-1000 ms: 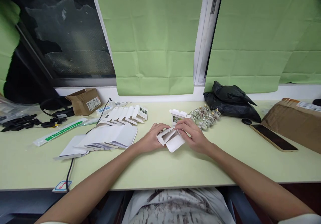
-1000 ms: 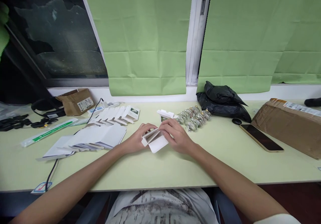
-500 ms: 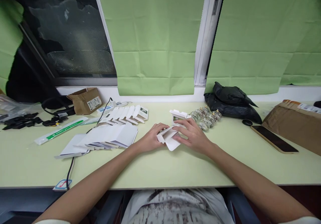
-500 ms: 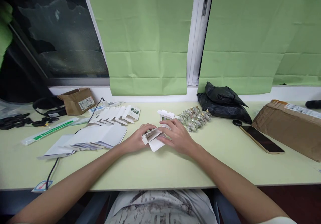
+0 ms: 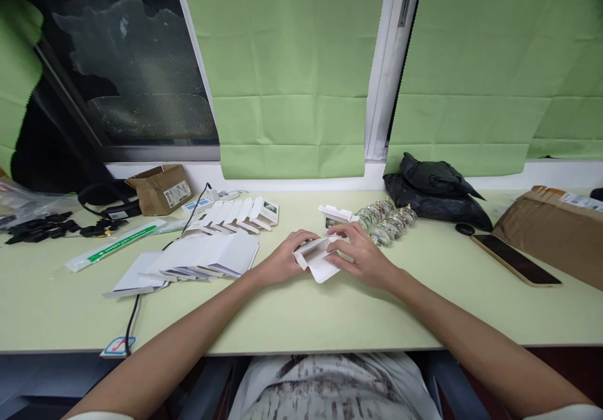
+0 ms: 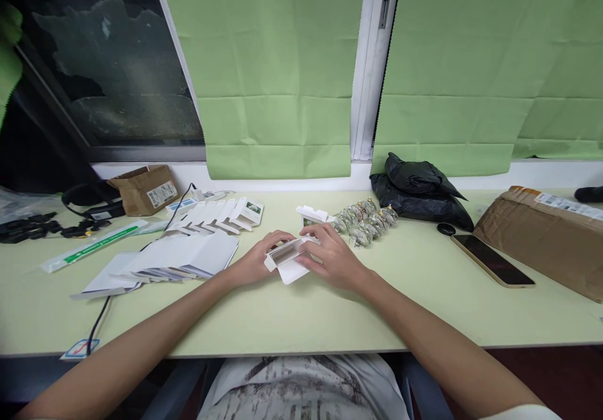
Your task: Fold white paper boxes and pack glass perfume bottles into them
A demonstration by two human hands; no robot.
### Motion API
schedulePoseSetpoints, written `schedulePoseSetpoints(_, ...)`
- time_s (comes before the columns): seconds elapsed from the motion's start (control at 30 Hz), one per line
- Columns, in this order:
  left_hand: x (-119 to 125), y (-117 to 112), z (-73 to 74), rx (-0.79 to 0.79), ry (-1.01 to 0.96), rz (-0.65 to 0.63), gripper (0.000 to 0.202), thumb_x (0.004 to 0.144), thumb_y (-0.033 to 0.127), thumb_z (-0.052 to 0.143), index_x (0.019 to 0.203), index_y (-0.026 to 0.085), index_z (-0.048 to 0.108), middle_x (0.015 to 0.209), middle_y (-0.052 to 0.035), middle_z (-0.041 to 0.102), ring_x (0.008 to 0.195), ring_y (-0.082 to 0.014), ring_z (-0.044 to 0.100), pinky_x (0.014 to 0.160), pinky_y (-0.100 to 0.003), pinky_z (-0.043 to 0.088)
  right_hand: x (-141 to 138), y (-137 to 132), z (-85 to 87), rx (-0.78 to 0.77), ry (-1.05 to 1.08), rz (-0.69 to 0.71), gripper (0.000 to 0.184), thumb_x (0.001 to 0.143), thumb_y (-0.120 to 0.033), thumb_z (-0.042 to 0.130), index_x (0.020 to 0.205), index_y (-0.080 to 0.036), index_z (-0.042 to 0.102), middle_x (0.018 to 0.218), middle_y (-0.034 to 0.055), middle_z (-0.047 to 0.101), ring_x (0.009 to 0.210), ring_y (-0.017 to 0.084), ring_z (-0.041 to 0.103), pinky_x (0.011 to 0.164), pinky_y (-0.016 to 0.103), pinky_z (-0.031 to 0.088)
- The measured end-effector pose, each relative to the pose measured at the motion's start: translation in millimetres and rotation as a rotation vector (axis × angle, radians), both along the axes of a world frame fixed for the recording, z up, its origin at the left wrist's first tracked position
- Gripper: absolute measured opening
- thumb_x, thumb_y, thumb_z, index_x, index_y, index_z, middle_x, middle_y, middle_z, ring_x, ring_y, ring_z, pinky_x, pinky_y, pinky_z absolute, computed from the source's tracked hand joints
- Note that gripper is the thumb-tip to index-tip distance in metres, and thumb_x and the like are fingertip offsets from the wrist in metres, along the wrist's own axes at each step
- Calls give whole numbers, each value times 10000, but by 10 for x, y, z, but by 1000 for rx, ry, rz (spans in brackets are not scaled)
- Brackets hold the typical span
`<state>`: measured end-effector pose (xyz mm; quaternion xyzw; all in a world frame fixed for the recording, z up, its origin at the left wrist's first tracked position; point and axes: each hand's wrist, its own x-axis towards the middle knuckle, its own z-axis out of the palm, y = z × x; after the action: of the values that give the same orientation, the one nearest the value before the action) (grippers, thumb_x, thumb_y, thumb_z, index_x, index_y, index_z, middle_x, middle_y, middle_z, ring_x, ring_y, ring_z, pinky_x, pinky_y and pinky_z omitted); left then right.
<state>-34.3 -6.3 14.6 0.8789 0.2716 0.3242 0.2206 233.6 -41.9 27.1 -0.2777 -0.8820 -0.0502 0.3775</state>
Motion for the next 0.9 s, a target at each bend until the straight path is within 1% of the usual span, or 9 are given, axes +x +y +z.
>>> schedulePoseSetpoints(0.13,14,-23,67,36,-23,-43,541,905,271,738,1407,261,534,1404,-128,597,1309,-296,585,1072,-456,507,-16,-35,16,26,12,23,131,1012,-301,656,1131,-250,674,1333,128,591,1182,287,544,1010,482,514)
schedulePoseSetpoints(0.27,16,-33,106,82,-40,-52,540,897,236,714,1405,256,532,1389,-134,601,1301,-303,579,1095,-480,488,-16,-49,24,27,16,24,102,1025,-270,622,1117,-248,663,1307,126,597,1143,278,554,991,478,519)
schedulePoseSetpoints(0.4,15,-26,95,88,-25,-39,509,904,232,691,1390,260,543,1391,-124,603,1308,-296,572,1106,-470,478,-22,-39,19,6,14,28,75,1042,-244,584,1071,-240,653,1286,116,596,1130,265,548,987,460,517)
schedulePoseSetpoints(0.63,16,-39,75,78,-24,-39,563,868,268,737,1393,261,535,1400,-120,607,1309,-303,570,1107,-460,470,-75,13,-36,11,57,38,79,1060,-228,545,1035,-230,620,1207,114,614,1107,264,553,964,451,521)
schedulePoseSetpoints(0.8,17,-53,76,43,-30,-37,542,886,280,710,1404,257,552,1429,-121,609,1317,-296,579,1114,-441,471,-68,-6,-31,-9,51,44,81,1059,-248,556,1064,-238,637,1265,113,603,1157,274,546,986,465,518)
schedulePoseSetpoints(0.9,38,-69,91,-44,-61,-35,510,885,302,717,1379,245,604,1423,-115,635,1294,-293,610,1105,-425,481,-56,-25,-17,-27,44,30,111,1062,-246,548,1090,-247,655,1304,113,596,1197,281,541,1009,476,512)
